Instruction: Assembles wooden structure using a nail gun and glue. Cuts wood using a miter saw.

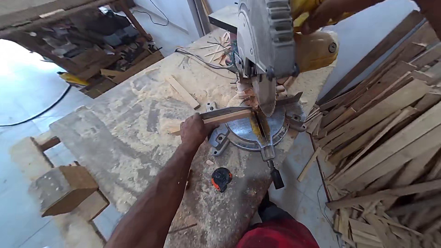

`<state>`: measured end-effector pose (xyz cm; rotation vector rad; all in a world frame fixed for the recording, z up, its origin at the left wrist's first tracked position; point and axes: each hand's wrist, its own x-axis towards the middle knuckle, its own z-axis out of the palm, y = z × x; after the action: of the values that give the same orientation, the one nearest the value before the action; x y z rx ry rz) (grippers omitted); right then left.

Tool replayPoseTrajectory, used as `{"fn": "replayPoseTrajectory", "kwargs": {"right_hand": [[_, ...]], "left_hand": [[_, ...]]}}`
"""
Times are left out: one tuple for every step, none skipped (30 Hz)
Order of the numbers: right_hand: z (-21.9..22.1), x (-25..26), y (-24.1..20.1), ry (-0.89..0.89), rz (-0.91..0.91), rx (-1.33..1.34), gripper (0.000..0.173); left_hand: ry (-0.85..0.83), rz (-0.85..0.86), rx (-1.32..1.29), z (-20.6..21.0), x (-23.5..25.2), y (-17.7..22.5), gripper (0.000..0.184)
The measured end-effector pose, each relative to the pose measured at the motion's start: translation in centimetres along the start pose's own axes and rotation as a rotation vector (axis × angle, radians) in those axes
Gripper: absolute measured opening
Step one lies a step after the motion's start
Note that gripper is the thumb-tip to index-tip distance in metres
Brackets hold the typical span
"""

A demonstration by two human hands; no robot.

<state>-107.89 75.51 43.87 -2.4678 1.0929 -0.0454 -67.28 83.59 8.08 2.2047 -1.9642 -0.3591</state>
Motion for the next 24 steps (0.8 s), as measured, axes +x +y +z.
{"fn": "replayPoseTrajectory", "kwargs": {"right_hand": [[0.9, -0.8, -1.7, -0.028, 0.081, -0.015, 0.021], [2.6, -2.2, -4.9, 0.044, 0.223, -0.036, 0.017], [4.1, -3.0, -7.6, 0.111, 0.354, -0.105, 0.018], [5.3, -3.6, -9.0, 0.130, 0.429, -0.184, 0.023], [6.1, -4.2, -9.6, 0.136, 0.458, -0.273, 0.026], [6.8, -4.6, -9.7, 0.137, 0.467, -0.360, 0.025], [7.5, -5.0, -9.6, 0.151, 0.465, -0.439, 0.022], [8.0, -5.2, -9.6, 0.167, 0.468, -0.490, 0.020], [8.4, -5.4, -9.7, 0.183, 0.475, -0.520, 0.019], [8.9, -5.6, -9.7, 0.197, 0.482, -0.541, 0.020], [9.3, -5.7, -9.8, 0.212, 0.483, -0.561, 0.022], [9.7, -5.8, -9.9, 0.216, 0.493, -0.570, 0.023], [10.1, -5.9, -10.0, 0.213, 0.514, -0.568, 0.026], [10.7, -6.2, -10.1, 0.218, 0.526, -0.572, 0.029], [11.3, -6.5, -10.1, 0.230, 0.527, -0.578, 0.030], [12.0, -6.9, -10.0, 0.244, 0.522, -0.582, 0.030], [12.8, -7.2, -9.9, 0.261, 0.513, -0.590, 0.029], [13.6, -7.5, -10.0, 0.274, 0.506, -0.595, 0.029], [14.4, -7.8, -9.9, 0.291, 0.495, -0.604, 0.028], [15.3, -8.1, -9.7, 0.315, 0.478, -0.617, 0.028], [16.2, -8.4, -9.5, 0.344, 0.456, -0.633, 0.029], [17.0, -8.7, -9.4, 0.368, 0.434, -0.640, 0.031], [17.7, -9.0, -9.3, 0.390, 0.414, -0.644, 0.031], [18.4, -9.2, -9.1, 0.408, 0.397, -0.647, 0.031]], "left_hand": [[0.011, -0.017, -0.038, -0.1, -0.1, 0.3, 0.085], [0.017, -0.028, -0.056, -0.1, -0.2, 0.5, 0.088], [0.024, -0.027, -0.056, -0.1, -0.1, 0.6, 0.090], [0.026, -0.014, -0.046, -0.1, 0.1, 0.3, 0.091], [0.024, 0.009, -0.028, -0.2, 0.3, -0.1, 0.091], [0.011, 0.035, -0.004, -0.3, 0.4, -0.7, 0.089], [-0.016, 0.050, 0.027, -0.5, 0.5, -1.3, 0.085], [-0.058, 0.051, 0.073, -0.8, 0.6, -1.5, 0.081], [-0.108, 0.043, 0.123, -1.2, 0.7, -1.4, 0.078], [-0.156, 0.024, 0.151, -1.3, 0.8, -1.1, 0.078], [-0.183, -0.001, 0.159, -1.4, 0.9, -0.8, 0.080], [-0.190, -0.022, 0.154, -1.3, 0.9, -0.4, 0.083], [-0.185, -0.033, 0.147, -1.2, 1.0, -0.2, 0.085], [-0.178, -0.041, 0.146, -1.1, 1.0, -0.1, 0.087], [-0.171, -0.044, 0.145, -1.0, 0.9, -0.1, 0.087], [-0.166, -0.044, 0.142, -1.0, 0.8, 0.0, 0.087], [-0.162, -0.049, 0.129, -0.9, 0.7, 0.1, 0.087], [-0.157, -0.057, 0.106, -0.9, 0.6, 0.2, 0.086], [-0.152, -0.063, 0.088, -0.9, 0.7, 0.3, 0.085], [-0.151, -0.069, 0.076, -1.0, 0.7, 0.3, 0.085], [-0.148, -0.069, 0.076, -0.9, 0.8, 0.3, 0.085], [-0.146, -0.067, 0.081, -0.8, 0.9, 0.2, 0.086], [-0.146, -0.065, 0.086, -0.8, 0.9, 0.2, 0.086], [-0.148, -0.067, 0.088, -0.8, 0.9, 0.2, 0.086]]}}
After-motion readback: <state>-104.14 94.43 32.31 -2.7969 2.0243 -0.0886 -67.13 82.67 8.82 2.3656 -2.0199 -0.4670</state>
